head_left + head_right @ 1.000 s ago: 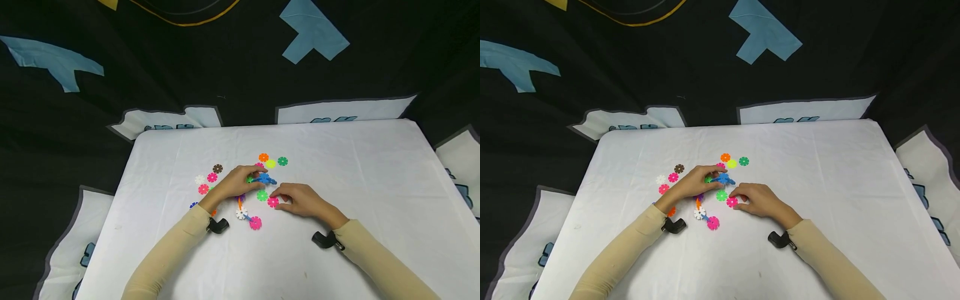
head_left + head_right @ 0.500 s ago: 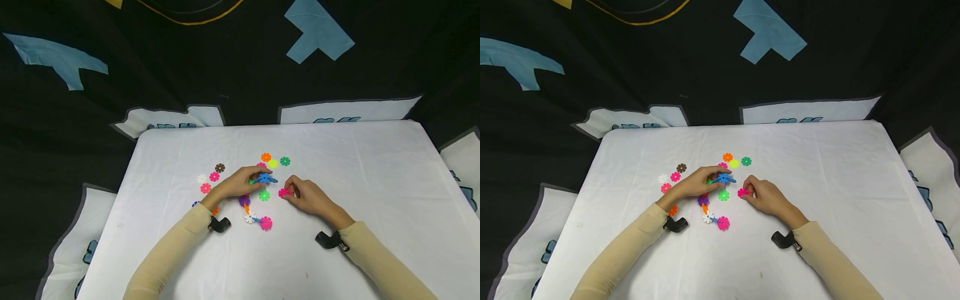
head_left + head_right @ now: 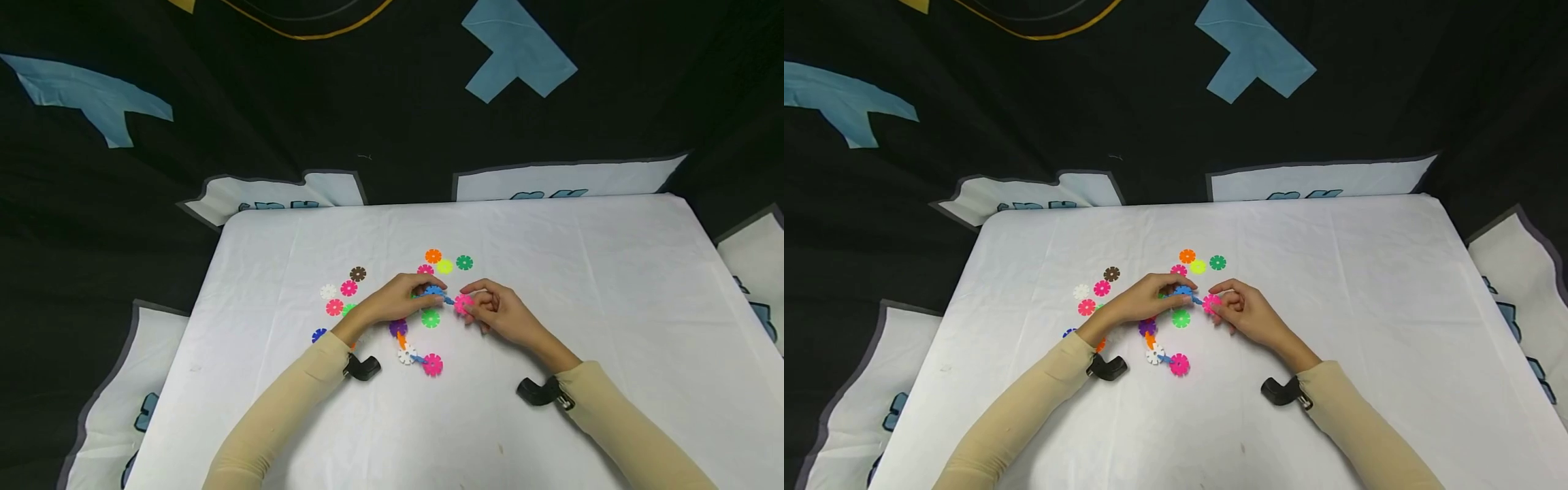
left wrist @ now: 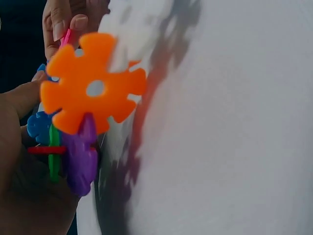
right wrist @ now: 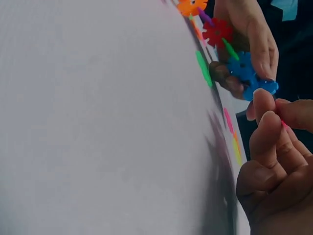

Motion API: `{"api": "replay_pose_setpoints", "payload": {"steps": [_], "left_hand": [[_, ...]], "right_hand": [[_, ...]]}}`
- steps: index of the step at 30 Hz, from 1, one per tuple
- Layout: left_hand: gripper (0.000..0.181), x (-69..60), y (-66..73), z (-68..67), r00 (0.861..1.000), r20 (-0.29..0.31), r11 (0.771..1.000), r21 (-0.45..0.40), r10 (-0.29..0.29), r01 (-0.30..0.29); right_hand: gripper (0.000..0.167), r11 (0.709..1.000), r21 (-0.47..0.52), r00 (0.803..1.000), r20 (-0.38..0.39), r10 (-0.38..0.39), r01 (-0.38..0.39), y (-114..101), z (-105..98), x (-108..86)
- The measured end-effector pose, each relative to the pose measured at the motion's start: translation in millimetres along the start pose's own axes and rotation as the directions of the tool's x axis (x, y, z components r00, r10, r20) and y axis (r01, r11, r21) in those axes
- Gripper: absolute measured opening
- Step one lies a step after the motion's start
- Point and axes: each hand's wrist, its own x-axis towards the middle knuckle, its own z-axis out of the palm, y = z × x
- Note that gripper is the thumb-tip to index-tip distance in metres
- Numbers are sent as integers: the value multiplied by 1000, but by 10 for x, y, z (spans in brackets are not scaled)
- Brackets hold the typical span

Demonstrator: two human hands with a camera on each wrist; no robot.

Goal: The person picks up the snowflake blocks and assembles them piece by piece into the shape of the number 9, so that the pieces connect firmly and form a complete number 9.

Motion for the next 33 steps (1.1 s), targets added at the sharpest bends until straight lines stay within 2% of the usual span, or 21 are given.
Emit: {"api": "replay_pose_setpoints", "payload": {"steps": [9, 18, 23, 29, 33], "left_hand": [[36, 10, 17, 9, 1000, 3, 1000, -19, 0, 0], [34, 23, 7, 25, 1000, -5, 999, -42, 1, -1], [34, 40, 35, 51, 999, -4, 993, -118, -33, 32], [24, 51, 52, 81, 997, -33, 984, -170, -63, 56], [19, 46, 68, 84, 996, -34, 960, -270, -88, 75]], "right_hand": [[30, 999, 26, 999, 11, 31, -31, -1, 26, -18], [28, 999, 33, 999, -21, 41, -41, -19, 43, -26], [28, 998, 54, 998, -56, 36, -33, -36, 79, -24], [25, 992, 118, 993, -104, 50, -38, -32, 136, -4], [23, 990, 138, 991, -136, 9, 10, -26, 160, 5]]}}
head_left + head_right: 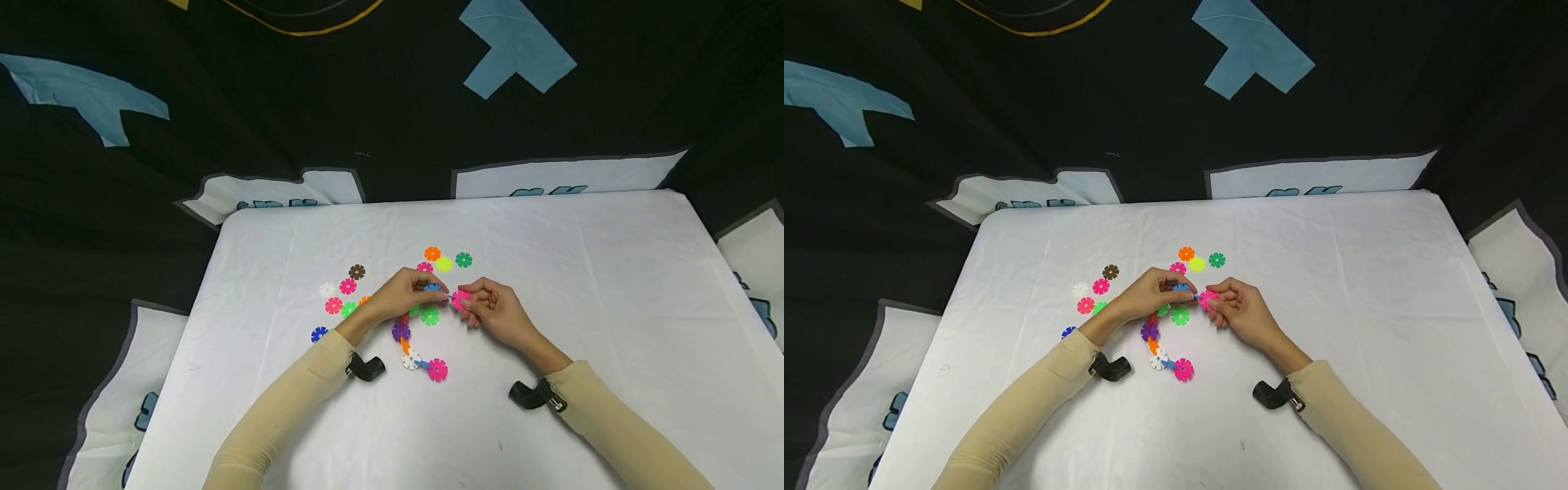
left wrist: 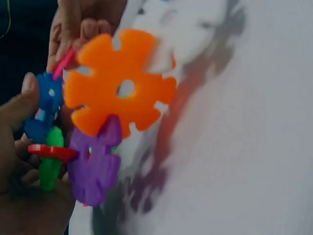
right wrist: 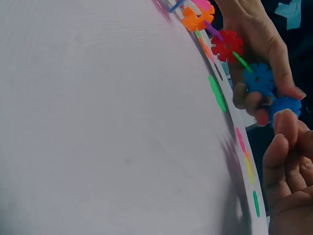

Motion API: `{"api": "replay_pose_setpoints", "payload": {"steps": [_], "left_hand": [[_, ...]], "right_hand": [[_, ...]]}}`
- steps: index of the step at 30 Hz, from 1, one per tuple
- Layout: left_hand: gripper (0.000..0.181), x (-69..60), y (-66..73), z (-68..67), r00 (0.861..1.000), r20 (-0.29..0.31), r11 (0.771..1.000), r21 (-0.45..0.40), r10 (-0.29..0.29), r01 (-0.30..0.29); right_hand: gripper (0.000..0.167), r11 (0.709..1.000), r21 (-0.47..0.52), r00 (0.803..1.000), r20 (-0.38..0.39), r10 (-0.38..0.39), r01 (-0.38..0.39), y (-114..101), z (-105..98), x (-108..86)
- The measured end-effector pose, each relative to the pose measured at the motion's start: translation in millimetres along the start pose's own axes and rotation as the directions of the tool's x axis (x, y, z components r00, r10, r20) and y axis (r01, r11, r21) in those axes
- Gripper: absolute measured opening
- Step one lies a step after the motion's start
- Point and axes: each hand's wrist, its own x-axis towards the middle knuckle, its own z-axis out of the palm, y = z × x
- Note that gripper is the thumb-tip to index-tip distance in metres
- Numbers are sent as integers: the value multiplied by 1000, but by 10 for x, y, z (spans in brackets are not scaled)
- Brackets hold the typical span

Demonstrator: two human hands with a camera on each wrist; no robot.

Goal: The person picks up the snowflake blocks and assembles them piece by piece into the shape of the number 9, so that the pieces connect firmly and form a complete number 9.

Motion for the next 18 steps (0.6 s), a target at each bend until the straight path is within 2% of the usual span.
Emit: {"api": "replay_pose_setpoints", "payload": {"steps": [3, 11, 14, 16, 18], "left_hand": [[19, -4, 10, -2, 1000, -6, 999, -46, -13, 12], [21, 12, -34, 14, 1000, -1, 998, -58, -3, 3], [22, 16, -38, 5, 1000, 13, 998, -52, -23, 23], [24, 18, -37, -5, 999, 46, 998, -52, -30, 32], [25, 22, -41, -18, 996, 79, 998, -46, -31, 35]], "right_hand": [[21, 1000, 7, 1000, -11, -24, 25, -3, 11, 2], [18, 998, -51, 999, -9, -34, 34, 30, 63, 1], [20, 999, -42, 1000, 3, -9, 10, 41, 57, 6], [23, 996, -94, 1000, 23, 9, -7, 39, 16, 21], [26, 980, -197, 1000, 25, 5, 0, 35, -58, 64]]}}
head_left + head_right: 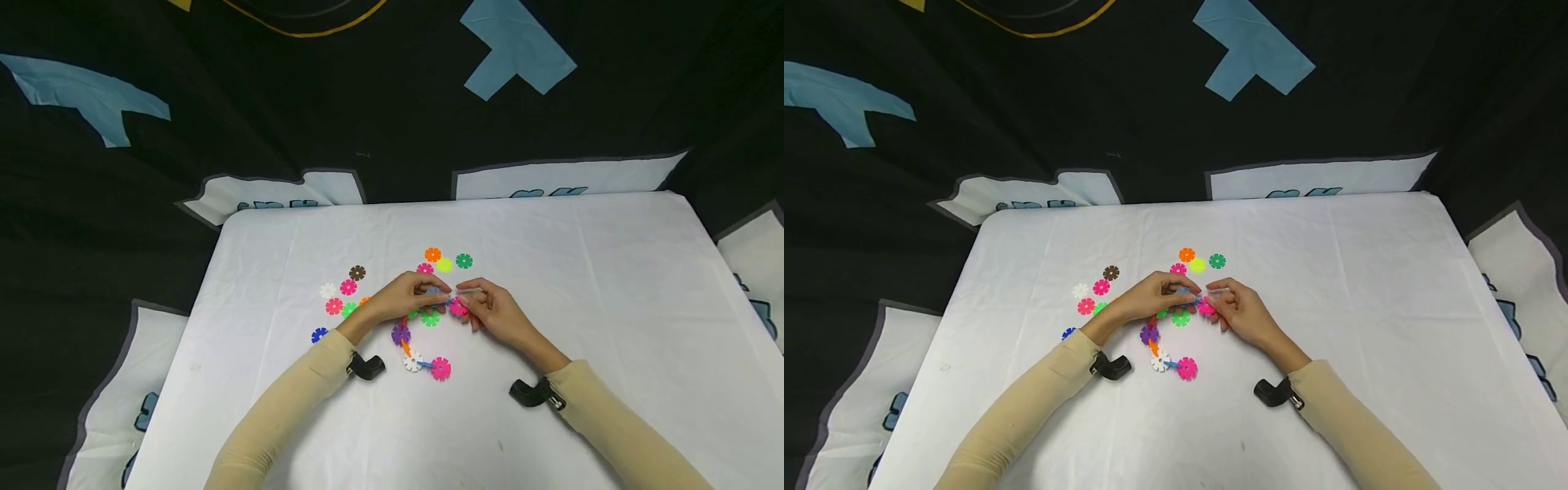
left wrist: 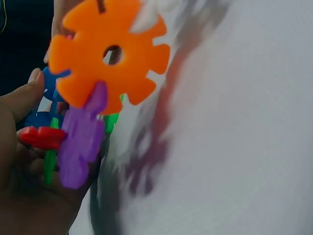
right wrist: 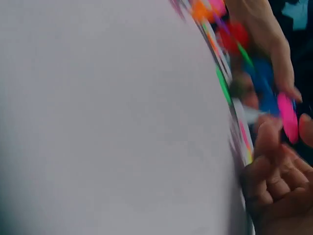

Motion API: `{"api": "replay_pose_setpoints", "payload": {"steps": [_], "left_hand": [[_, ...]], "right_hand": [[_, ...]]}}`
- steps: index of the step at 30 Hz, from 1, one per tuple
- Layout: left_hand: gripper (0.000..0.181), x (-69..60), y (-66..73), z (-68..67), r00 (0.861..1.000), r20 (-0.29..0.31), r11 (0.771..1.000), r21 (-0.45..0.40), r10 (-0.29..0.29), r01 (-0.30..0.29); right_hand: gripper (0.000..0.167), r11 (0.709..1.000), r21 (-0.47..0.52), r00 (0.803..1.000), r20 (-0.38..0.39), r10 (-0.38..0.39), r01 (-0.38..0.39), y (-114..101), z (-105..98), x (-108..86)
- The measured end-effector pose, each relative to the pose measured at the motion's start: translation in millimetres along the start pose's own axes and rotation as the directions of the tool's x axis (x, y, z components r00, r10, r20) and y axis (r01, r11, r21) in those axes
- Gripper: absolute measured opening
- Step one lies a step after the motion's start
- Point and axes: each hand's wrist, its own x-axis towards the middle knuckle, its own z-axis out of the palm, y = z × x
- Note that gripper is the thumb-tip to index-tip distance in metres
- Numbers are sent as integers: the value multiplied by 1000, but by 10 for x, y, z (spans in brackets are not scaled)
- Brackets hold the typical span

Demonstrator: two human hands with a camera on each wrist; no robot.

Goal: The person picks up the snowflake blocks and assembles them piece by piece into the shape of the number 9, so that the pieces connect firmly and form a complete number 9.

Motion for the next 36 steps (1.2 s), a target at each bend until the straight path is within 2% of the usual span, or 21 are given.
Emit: {"api": "replay_pose_setpoints", "payload": {"steps": [2, 6, 9, 13, 17, 21, 28, 33, 36], "left_hand": [[26, 5, 4, -15, 999, 34, 1000, 14, 10, -11], [25, -3, 10, -32, 998, 57, 995, 93, 32, -37], [25, -16, 7, -30, 997, 70, 987, 152, 42, -53], [25, -12, 6, -26, 996, 76, 975, 211, 55, -70], [24, -6, 7, -38, 996, 74, 973, 219, 57, -72], [22, -4, 10, -50, 996, 76, 972, 222, 55, -71], [30, -13, 7, -38, 997, 52, 970, 235, 61, -71], [36, -15, 10, -31, 996, 61, 975, 210, 64, -75], [37, -25, 30, -37, 997, 59, 975, 210, 59, -70]], "right_hand": [[27, 988, -153, 999, -21, -32, 28, 15, -112, 69], [26, 912, -405, 993, -69, -97, 61, 88, -329, 251], [30, 891, -453, 996, -57, -68, 35, 138, -420, 376], [39, 882, -471, 999, -43, 0, -20, 138, -457, 506], [44, 843, -536, 999, -36, 34, -48, 117, -443, 600], [38, 807, -587, 998, -37, 43, -56, 104, -421, 650], [33, 819, -569, 996, -70, 47, -79, 130, -412, 607], [21, 824, -566, 997, -56, -45, 6, 134, -398, 481], [12, 846, -528, 995, -24, -96, 69, 102, -373, 360]]}}
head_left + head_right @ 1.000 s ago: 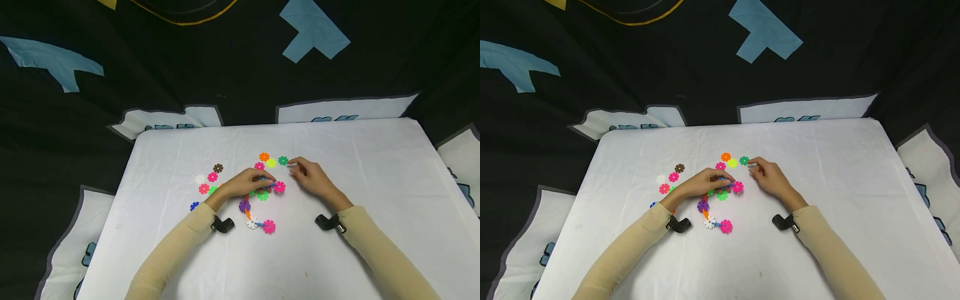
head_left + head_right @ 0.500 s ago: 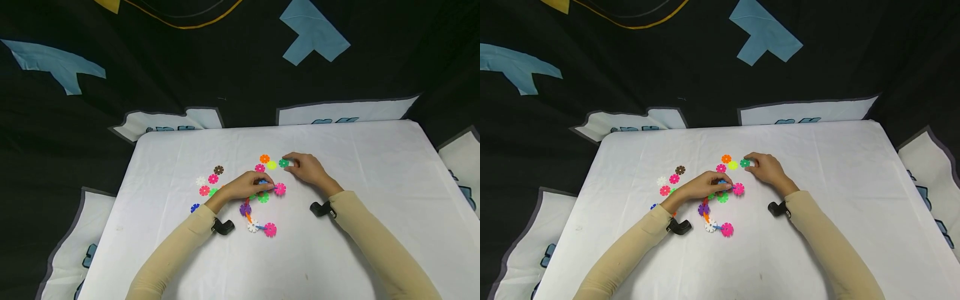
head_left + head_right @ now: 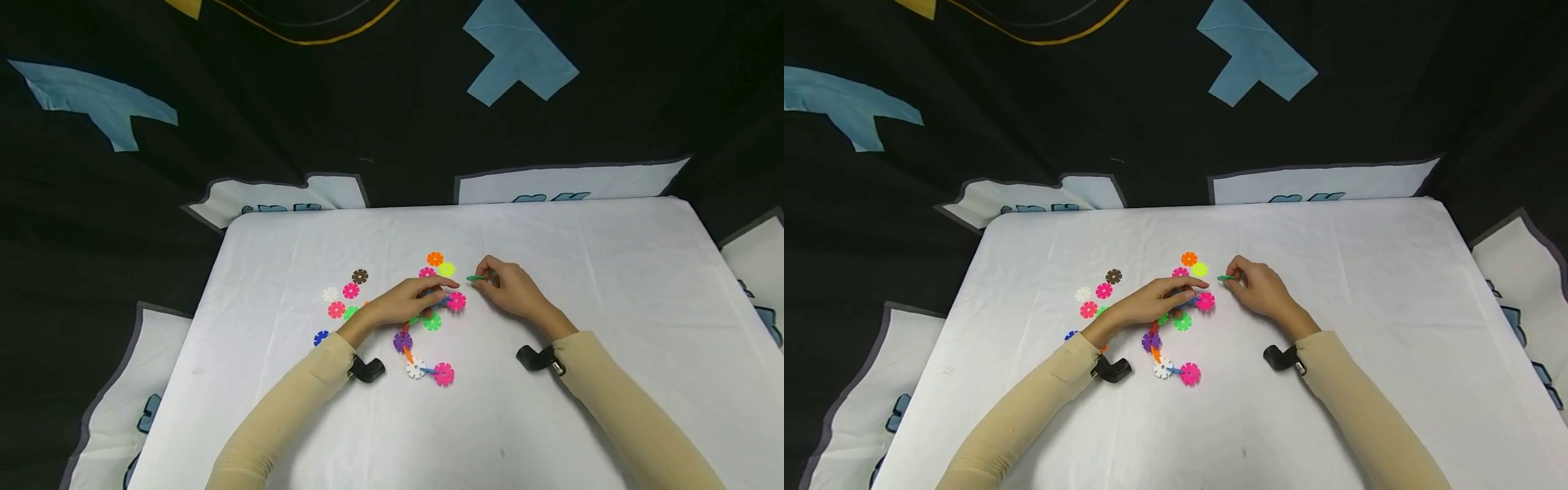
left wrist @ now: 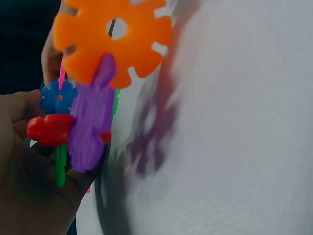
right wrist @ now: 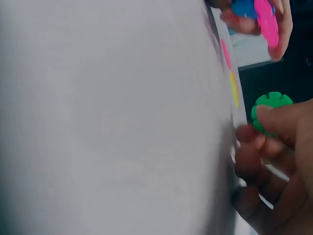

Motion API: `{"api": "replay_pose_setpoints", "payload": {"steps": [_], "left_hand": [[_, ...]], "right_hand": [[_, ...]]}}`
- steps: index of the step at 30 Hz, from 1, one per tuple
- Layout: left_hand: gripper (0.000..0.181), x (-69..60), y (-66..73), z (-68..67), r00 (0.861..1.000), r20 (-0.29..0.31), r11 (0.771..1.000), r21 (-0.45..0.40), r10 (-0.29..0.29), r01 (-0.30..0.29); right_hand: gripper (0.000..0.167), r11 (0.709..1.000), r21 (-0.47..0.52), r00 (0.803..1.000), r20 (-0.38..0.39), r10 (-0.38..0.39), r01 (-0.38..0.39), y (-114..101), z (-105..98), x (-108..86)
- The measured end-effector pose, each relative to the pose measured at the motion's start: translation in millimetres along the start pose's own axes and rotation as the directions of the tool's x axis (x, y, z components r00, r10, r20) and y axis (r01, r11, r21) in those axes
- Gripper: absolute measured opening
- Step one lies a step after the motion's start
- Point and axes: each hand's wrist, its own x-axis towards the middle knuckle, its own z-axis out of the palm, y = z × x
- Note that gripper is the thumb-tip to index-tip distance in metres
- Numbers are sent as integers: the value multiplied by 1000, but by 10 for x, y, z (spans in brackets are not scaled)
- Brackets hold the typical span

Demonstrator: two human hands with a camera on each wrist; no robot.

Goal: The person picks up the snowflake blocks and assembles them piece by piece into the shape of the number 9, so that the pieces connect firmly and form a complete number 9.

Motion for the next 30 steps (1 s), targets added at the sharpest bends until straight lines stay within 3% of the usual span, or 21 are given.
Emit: {"api": "replay_pose_setpoints", "payload": {"steps": [5, 10, 18, 24, 30], "left_hand": [[35, 7, 23, 0, 1000, -9, 1000, 20, -8, 8], [33, 21, 12, -5, 1000, -26, 999, 42, -6, 7], [33, 19, -5, 18, 1000, -24, 999, 31, -12, 13], [37, 27, 3, 29, 998, -39, 994, 95, 51, -48], [34, 36, 21, 42, 990, -104, 989, 126, 91, -78]], "right_hand": [[12, 993, 95, 998, 8, -68, 67, -110, -2, -247], [21, 990, 84, 993, 14, -115, 113, -217, 7, -380], [29, 988, 9, 988, 26, -151, 151, -292, 32, -420], [30, 985, 4, 985, 9, -170, 170, -352, 38, -428], [34, 983, -7, 983, 5, -186, 186, -387, 57, -430]]}}
